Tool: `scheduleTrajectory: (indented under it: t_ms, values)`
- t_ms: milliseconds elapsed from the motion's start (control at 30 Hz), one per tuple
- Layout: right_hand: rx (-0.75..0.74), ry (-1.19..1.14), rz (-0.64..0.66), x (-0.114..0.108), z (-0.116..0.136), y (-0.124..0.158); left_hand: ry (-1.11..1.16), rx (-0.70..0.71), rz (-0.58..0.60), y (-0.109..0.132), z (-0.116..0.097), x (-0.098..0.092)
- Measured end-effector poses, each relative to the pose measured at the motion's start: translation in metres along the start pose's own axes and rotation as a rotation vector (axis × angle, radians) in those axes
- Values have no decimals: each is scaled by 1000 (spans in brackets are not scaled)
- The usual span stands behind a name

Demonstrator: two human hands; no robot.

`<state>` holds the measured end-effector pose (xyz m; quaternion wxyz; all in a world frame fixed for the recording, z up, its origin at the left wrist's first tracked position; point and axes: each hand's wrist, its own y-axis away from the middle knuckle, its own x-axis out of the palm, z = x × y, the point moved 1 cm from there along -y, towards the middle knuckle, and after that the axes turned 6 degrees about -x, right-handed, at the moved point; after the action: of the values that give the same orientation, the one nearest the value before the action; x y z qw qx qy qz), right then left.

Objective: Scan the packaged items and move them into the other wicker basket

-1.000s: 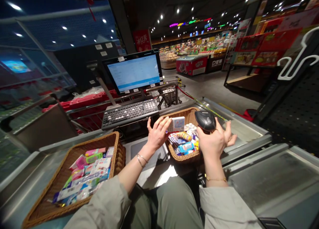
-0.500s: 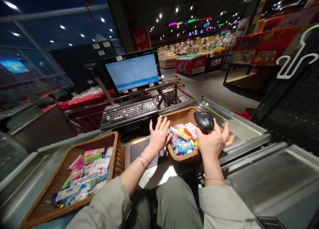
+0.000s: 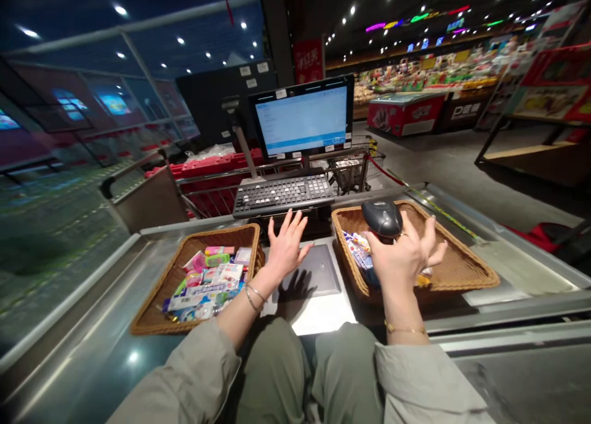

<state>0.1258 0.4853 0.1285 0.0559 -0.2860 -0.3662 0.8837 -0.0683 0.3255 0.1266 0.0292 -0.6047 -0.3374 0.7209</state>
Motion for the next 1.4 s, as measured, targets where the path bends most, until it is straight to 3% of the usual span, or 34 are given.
scheduleTrajectory:
  t_ms: [400,600,833,1167,1400]
  values:
    - [-43,-129,107,36,82,26,-138,-279,27,56,136,-21]
    - [-124,-141,160,60,98,49,-202,-367,95,85,180,-18]
    - [-133,-125,211,72,95,64,-247,-427,289,95,184,-3]
    - [-136,-115,221,74,87,67,-353,-355,509,103,178,22]
    - [-126,-133,215,73,86,66,-406,-462,663,102,174,17]
